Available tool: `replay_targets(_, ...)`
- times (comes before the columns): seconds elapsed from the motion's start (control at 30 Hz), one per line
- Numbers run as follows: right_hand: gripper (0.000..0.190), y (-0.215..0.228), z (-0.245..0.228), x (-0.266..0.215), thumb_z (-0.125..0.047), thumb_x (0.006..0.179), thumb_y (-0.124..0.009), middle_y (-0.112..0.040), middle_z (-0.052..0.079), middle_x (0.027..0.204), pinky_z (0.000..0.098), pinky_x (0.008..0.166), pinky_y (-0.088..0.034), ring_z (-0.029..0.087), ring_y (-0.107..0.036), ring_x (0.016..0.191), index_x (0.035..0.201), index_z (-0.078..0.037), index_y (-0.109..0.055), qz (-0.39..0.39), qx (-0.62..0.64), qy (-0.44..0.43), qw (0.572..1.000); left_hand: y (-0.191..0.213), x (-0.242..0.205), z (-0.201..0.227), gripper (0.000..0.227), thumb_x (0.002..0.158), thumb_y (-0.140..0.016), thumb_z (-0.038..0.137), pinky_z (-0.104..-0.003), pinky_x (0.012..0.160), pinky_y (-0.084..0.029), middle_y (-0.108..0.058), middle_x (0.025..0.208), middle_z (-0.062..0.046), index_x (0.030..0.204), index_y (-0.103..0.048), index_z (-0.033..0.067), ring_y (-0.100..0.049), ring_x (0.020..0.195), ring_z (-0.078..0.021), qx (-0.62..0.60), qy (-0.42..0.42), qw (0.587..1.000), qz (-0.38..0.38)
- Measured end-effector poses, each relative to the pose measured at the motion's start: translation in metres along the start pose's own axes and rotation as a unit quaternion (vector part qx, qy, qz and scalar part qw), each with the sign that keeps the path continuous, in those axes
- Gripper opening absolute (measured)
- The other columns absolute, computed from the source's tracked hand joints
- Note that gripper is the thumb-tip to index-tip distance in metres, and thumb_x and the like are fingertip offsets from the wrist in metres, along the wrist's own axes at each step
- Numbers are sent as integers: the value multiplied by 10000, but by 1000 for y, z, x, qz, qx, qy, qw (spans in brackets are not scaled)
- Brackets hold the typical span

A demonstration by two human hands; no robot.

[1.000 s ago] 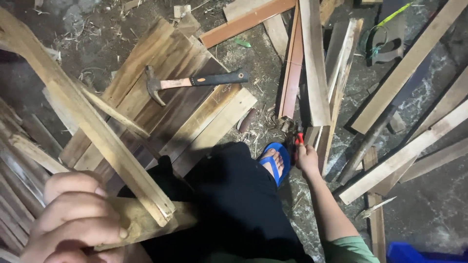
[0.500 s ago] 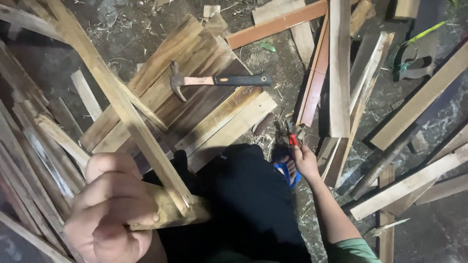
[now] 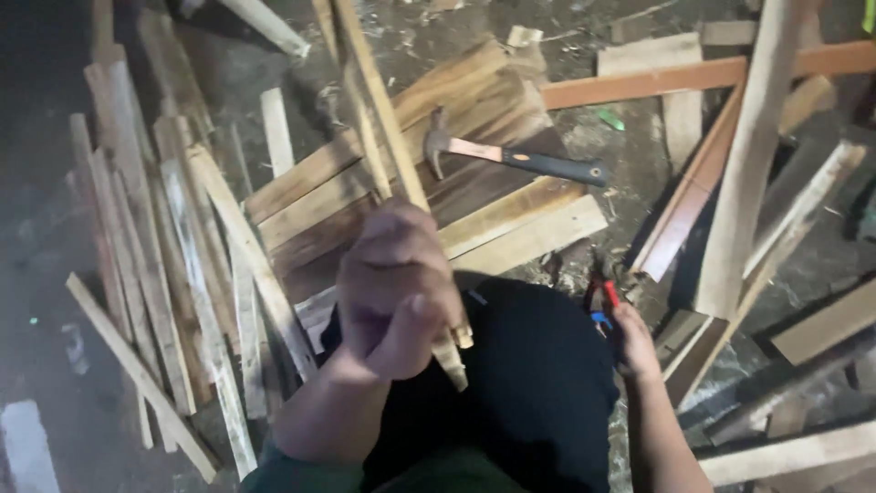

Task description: Removing nails from reclaimed wooden planks using pliers and a hammer.

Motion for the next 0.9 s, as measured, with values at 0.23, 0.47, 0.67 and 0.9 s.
replay_targets(0.23,629,9,-79,-30,-133,877,-505,-595,165,1318,365,1092,-405,260,-563,1155,1483,33,-481,-55,-120,189,973,18,-15,9,437,981,-442,232,-319,868,-392,-535,690,14,576,-570,129,-429,847,-191,-8,16,999,27)
replay_targets(0.47,316,-138,-182,-196,-88,751,-701,-652,185,1331,479,1117,-463,340,-600,1338,1060,-26,-675,-181,-301,321,879,31,-28,13,365,923,-463,159,-331,905,-395,-506,731,20,570,-551,126,-440,860,-165,-41,9,998,42)
replay_targets(0.67,206,-234,-199,-279,-160,691,-810,-730,63,1027,289,741,-542,215,-638,877,886,-111,-766,-234,-453,339,790,26,-28,20,446,1004,-463,242,-348,895,-412,-553,651,-7,593,-555,93,-467,816,-228,-9,3,999,35)
replay_targets(0.9,346,-249,-202,-312,-294,667,-878,-713,44,971,289,642,-573,211,-672,723,986,-178,-810,-234,-521,305,762,30,-34,24,316,909,-491,105,-349,859,-409,-546,680,-54,601,-557,76,-448,824,-238,-27,-22,998,52)
Point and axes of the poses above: each hand's wrist, its own x-axis towards the middle knuckle, its own y-axis out of the back of the hand, z = x × y, the point moved 2 cm from there along x, towards the middle knuckle
